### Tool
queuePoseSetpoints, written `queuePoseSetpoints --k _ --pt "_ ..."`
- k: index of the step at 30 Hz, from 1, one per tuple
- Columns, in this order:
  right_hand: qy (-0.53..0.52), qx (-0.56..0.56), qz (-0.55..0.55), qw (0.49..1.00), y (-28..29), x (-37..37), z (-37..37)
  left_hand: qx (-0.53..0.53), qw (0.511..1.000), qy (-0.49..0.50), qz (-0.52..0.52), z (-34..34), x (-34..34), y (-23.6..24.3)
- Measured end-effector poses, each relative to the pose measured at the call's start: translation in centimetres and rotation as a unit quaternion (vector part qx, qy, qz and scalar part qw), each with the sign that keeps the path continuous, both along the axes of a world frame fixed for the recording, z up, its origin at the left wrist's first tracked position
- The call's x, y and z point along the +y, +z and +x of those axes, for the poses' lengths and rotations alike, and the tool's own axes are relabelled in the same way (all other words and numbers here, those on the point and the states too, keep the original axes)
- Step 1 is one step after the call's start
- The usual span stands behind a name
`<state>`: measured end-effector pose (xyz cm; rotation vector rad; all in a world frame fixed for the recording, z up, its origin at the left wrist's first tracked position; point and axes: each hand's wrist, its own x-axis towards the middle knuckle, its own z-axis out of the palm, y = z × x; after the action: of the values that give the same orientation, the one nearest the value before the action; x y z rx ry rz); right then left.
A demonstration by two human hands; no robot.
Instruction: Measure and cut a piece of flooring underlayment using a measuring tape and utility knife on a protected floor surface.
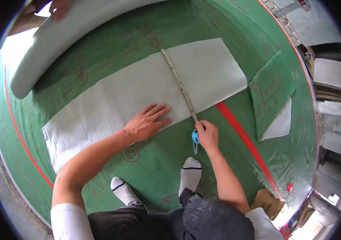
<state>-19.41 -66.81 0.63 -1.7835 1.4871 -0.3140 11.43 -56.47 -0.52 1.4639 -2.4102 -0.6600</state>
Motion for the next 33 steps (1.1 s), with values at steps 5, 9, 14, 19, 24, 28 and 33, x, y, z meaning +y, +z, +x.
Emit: queuePoseSetpoints --k 5,9,14,19,24,28,33 --pt "-0.012 -0.013 0.003 1.0 -0.3 0.2 -0.3 -0.008 1.0 0.003 -0.002 0.0 -0.4 -0.1" --pt "-0.004 -0.021 -0.001 1.0 -0.2 0.5 -0.5 -0.019 1.0 0.008 0.007 0.0 -0.2 0.2" --pt "-0.016 -0.025 0.004 1.0 0.3 1.1 -0.8 -0.008 1.0 0.01 -0.002 -0.3 0.0 -0.4" --pt "-0.021 -0.004 0.018 1.0 -0.1 0.9 -1.5 0.0 1.0 0.0 -0.007 -0.4 -0.2 -0.7" --pt "-0.02 -0.006 0.011 1.0 -0.4 1.0 -1.0 -0.007 1.0 -0.004 0.004 0.1 -0.1 0.2" --pt "-0.026 -0.021 0.026 0.999 0.0 0.8 -0.6 -0.004 1.0 0.002 0.005 0.3 -0.3 0.1" --pt "-0.03 -0.036 0.006 0.999 0.5 0.8 -1.3 0.01 1.0 0.005 0.004 -0.4 -0.8 0.4"
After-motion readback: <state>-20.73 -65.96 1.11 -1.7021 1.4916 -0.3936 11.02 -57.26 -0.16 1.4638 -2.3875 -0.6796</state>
